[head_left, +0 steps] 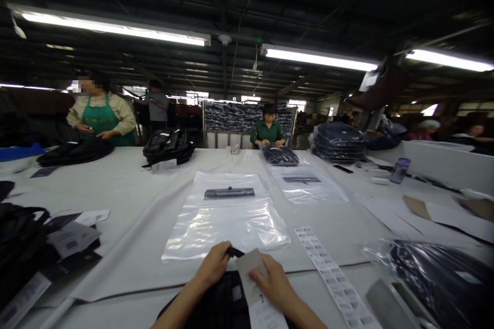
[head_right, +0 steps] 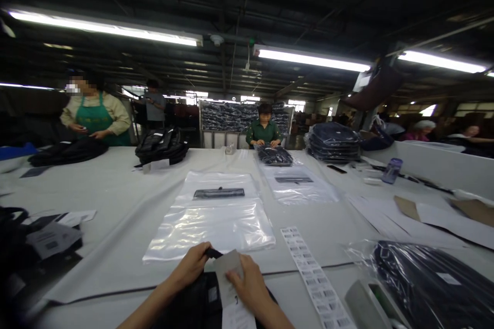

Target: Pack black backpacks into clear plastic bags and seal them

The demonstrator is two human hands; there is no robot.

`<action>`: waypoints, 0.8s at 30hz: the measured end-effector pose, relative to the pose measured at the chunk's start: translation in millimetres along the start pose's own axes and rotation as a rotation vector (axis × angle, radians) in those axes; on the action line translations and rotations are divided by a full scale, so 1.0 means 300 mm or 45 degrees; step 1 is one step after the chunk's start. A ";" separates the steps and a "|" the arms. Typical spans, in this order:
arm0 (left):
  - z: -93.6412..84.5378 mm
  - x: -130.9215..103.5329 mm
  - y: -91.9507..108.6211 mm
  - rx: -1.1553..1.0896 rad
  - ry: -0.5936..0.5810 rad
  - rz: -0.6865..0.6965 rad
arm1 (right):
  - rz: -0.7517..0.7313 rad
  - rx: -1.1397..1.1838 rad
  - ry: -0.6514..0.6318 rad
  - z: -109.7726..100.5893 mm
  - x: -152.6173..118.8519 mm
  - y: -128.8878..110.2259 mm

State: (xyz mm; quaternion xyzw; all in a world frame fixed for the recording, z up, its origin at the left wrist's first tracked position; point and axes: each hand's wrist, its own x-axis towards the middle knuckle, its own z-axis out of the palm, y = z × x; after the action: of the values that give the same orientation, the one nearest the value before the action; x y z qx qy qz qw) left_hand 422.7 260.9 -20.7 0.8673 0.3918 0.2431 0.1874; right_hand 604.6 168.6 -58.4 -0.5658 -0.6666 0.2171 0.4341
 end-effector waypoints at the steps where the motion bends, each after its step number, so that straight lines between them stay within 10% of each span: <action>1: 0.002 0.001 0.002 0.005 0.044 0.004 | -0.001 -0.074 0.079 0.007 -0.031 0.017; 9: -0.040 -0.066 0.104 -0.079 0.343 -0.258 | 0.085 -0.289 0.059 0.028 -0.146 0.018; 14: -0.037 -0.071 0.115 -0.607 0.077 -0.674 | -0.008 0.196 0.003 -0.023 -0.136 -0.002; 24: -0.024 -0.152 0.203 -1.182 -0.115 -0.865 | -0.075 1.293 -0.200 -0.032 -0.150 0.081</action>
State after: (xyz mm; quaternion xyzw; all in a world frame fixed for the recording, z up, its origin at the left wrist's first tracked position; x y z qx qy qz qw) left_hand 428.2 188.9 4.0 0.5292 0.4922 0.2787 0.6325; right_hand 625.7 130.9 -87.3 -0.2464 -0.5233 0.5429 0.6089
